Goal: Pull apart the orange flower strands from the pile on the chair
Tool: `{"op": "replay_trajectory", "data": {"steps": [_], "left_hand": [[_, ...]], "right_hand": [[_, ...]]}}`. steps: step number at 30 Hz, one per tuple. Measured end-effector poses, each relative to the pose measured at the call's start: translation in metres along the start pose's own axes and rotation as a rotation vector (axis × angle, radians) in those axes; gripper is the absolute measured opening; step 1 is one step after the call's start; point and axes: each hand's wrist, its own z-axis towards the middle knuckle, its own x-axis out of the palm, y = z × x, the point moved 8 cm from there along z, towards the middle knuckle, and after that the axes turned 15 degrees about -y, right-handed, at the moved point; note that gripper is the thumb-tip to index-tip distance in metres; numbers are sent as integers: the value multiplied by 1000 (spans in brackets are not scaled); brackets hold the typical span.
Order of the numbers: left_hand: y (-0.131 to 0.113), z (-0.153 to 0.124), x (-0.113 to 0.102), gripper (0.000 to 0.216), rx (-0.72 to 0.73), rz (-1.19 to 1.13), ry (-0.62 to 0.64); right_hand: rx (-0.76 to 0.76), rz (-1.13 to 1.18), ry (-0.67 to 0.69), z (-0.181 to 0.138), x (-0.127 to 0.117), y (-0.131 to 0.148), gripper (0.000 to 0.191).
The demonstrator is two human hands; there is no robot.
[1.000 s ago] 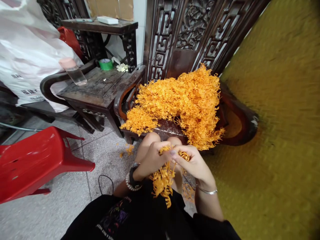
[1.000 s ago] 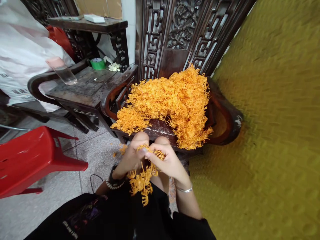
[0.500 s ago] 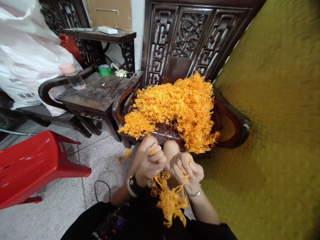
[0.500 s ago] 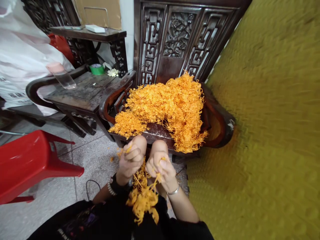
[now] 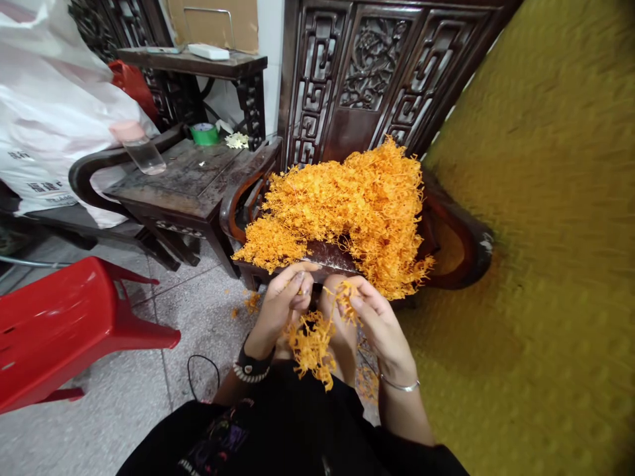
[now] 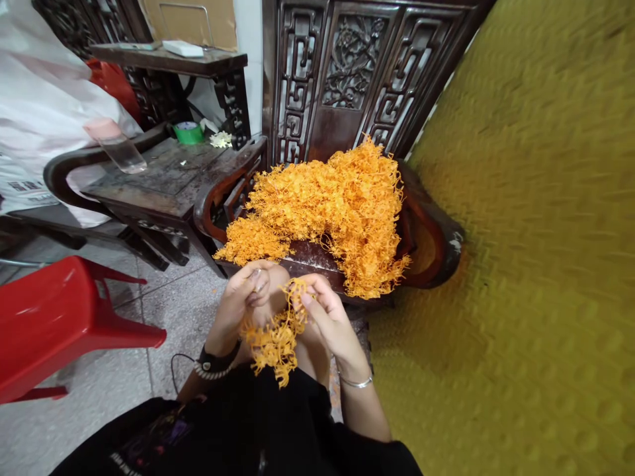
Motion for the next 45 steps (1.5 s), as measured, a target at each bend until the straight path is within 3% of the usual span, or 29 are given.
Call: {"op": "replay_trajectory", "data": {"steps": [4, 8, 13, 16, 19, 22, 24, 28, 31, 35, 40, 45], "left_hand": [[-18, -8, 4, 32, 196, 233, 17], [-28, -15, 18, 36, 390, 598, 151], [-20, -10, 30, 36, 347, 862, 334], [-15, -8, 31, 44, 334, 921, 412], [-11, -12, 35, 47, 308, 835, 563], [-3, -22, 40, 50, 236, 664, 744], [4, -25, 41, 55, 175, 547, 786], [33, -33, 40, 62, -76, 318, 744], [47, -35, 39, 61, -250, 62, 629], [38, -19, 26, 66, -239, -180, 408], [37, -19, 27, 50, -260, -114, 481], [38, -17, 24, 25, -269, -69, 311]], "right_hand": [[-172, -186, -51, -4, -1, 11, 15], [-331, -328, -13, -7, 7, 22, 12], [-479, -499, 61, -13, 15, 28, 7], [-469, -556, 97, -13, 14, 28, 7], [-384, -549, 205, -14, 16, 25, 12], [-257, -423, 394, -18, 25, 22, 15], [-190, -299, 442, -20, 28, 21, 20], [-1, -48, 386, -16, 21, 9, 34], [191, 163, 386, -20, 17, -7, 38], [294, 527, 471, -31, 21, -1, 39], [188, 340, 211, -20, 10, 2, 29], [213, 259, 161, -18, 5, -4, 18]]}}
